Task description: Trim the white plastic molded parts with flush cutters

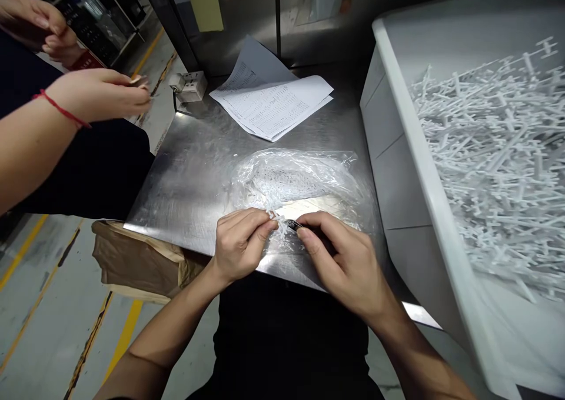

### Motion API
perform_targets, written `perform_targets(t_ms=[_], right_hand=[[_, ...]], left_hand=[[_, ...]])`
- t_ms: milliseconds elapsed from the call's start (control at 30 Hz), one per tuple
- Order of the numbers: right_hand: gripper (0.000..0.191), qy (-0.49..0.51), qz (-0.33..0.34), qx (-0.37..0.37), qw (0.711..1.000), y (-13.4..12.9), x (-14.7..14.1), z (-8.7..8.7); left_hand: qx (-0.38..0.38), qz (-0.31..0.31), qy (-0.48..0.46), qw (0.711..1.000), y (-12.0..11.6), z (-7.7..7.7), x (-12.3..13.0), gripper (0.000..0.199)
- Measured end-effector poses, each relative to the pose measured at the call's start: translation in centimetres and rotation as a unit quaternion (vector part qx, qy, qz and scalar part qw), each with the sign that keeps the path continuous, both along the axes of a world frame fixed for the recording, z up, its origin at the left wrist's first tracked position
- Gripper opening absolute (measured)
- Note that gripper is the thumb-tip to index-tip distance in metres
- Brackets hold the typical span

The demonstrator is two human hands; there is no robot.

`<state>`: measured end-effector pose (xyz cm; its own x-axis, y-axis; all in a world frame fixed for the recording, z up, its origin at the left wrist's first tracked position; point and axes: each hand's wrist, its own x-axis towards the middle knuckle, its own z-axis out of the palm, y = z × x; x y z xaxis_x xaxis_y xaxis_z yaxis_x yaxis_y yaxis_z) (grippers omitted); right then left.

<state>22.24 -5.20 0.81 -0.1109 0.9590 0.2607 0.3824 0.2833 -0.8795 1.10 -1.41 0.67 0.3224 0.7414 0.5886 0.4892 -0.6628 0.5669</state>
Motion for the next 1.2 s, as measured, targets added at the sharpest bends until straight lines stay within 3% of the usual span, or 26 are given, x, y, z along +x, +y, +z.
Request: perform_targets(t_ms=[633, 933, 1200], right_hand=[[0.018, -0.015, 0.041, -0.032, 0.999, 0.5, -0.1, 0.2], [0.024, -0.05, 0.021, -0.062, 0.997, 1.1, -0.3, 0.4], [0.021, -0.006, 0.02, -0.057, 0.998, 0.5, 0.1, 0.4]], left_hand=[[-0.022, -0.025, 0.015, 0.999, 0.3, 0.3, 0.2, 0.021], [-0.005, 0.037, 0.047, 0.998, 0.4, -0.3, 0.5, 0.014], [-0.023, 0.027, 0.033, 0.999, 0.4, -0.2, 0.5, 0.013]])
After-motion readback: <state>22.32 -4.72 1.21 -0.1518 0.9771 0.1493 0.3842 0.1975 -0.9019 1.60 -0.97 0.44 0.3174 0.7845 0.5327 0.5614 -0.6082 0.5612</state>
